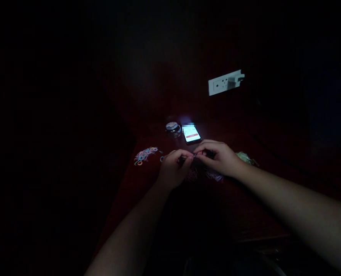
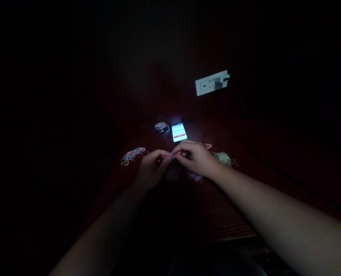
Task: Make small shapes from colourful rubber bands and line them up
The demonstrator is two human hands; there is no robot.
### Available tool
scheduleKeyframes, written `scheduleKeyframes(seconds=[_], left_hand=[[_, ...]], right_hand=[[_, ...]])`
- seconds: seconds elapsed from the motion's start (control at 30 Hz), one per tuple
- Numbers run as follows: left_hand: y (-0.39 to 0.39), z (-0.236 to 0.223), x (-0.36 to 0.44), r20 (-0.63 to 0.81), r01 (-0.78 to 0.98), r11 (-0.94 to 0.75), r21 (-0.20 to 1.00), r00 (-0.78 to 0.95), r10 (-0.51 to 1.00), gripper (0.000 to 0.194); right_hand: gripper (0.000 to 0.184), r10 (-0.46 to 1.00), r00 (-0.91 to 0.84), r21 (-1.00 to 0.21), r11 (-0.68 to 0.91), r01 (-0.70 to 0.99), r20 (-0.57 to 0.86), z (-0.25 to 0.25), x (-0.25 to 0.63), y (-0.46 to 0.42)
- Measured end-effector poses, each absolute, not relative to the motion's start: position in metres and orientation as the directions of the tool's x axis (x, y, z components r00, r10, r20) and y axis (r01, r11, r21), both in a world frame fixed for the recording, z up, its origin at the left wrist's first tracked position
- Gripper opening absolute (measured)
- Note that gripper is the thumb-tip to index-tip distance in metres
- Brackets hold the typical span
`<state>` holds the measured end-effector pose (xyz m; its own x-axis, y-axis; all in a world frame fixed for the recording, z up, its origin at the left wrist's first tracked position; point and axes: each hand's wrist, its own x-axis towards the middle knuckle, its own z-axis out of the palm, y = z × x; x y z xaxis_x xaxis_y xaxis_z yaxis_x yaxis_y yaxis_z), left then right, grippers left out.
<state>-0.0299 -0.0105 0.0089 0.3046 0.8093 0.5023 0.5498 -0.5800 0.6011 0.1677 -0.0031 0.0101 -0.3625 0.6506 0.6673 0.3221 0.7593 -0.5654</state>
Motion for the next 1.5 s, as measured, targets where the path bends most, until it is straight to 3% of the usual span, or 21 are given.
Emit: scheduleKeyframes(seconds=[0.6,1.23,1.37,1.5], left_hand=[[-0.007,0.013,-0.030,0.574,0.568,-0.624,0.537,0.297,0.763,0.008],[-0.005,0.015,-0.034,0.552,0.575,-0.657,0.488,0.380,0.742,0.007],[0.001,0.019,-0.046,0.457,0.563,-0.715,0.414,0.551,0.698,0.004],[0.007,0.021,-0.059,0.322,0.579,-0.686,0.442,0.611,0.723,0.006]], right_hand=[[0.012,0.675,-0.379,-0.570,0.738,0.362,0.633,0.011,0.172,-0.001],[0.011,0.698,-0.406,-0.568,0.716,0.407,0.589,0.009,0.175,0.002],[0.015,0.701,-0.493,-0.506,0.713,0.485,0.515,0.010,0.175,0.001],[0.017,0.674,-0.598,-0.374,0.738,0.562,0.433,0.011,0.176,0.001]])
